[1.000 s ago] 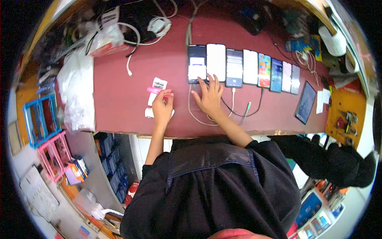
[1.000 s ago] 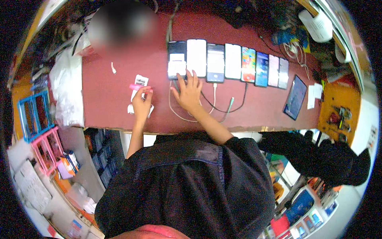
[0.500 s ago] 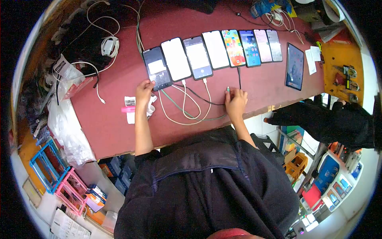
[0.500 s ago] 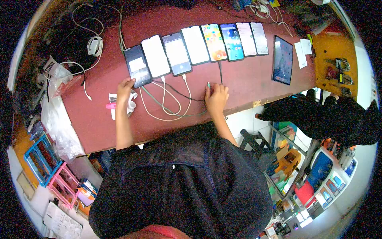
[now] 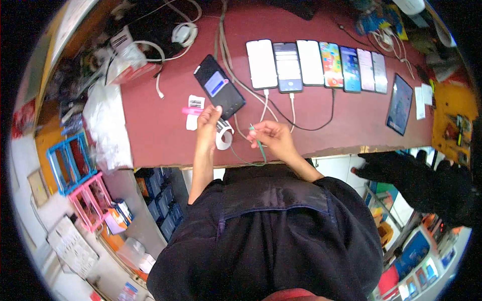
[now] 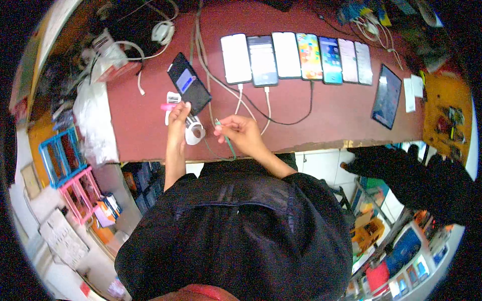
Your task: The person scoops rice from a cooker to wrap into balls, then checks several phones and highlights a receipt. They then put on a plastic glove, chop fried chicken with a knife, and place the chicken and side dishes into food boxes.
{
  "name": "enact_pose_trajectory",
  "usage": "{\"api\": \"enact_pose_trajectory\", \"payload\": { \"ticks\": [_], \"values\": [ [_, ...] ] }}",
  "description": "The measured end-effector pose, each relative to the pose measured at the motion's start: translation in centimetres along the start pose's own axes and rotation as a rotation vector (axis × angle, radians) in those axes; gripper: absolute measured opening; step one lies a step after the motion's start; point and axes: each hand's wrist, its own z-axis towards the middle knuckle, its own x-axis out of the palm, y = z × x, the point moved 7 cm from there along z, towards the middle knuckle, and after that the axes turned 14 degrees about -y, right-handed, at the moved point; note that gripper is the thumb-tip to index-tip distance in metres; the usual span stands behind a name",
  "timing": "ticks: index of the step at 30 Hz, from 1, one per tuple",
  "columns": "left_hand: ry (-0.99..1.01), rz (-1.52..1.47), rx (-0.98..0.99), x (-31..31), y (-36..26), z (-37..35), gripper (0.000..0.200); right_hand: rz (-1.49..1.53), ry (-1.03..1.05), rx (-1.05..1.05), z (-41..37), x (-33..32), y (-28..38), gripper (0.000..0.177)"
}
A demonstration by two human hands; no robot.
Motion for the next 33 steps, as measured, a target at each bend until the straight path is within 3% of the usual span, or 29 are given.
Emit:
{"api": "enact_pose_trajectory", "payload": {
  "ticks": [5, 20, 25, 30, 32, 33],
  "values": [
    [-0.039, -0.058, 0.008, -0.5, -2.3, -3.1, 0.013, 0.024, -0.006, -0.011, 1.0, 3.5, 0.2, 0.014],
    [-0.02, -0.057, 0.024, -0.3, -3.0, -4.1, 0.012, -0.025, -0.026, -0.126, 0.2, 3.7, 1.3, 0.012],
    [0.024, 0.118, 0.191, 0.3, -3.9, -4.2, 0.01, -0.01, -0.071, 0.001, 0.5, 3.1, 0.1, 0.012],
    [0.031, 0.096, 0.182, 0.5, -2.0, -2.5, 0.013, 0.077, -0.113, 0.026, 1.5, 2.9, -0.6, 0.011],
    [0.052, 0.222, 0.154, 0.4, 0.1, 0.5, 0.015, 0.101, -0.141, 0.114, 3.8, 2.2, -3.1, 0.013],
    [0.033, 0.27, 0.269, 0.9, 0.4, 2.0, 0.016, 0.027, -0.149, 0.238, 4.8, 1.5, -4.2, 0.027]
  ]
}}
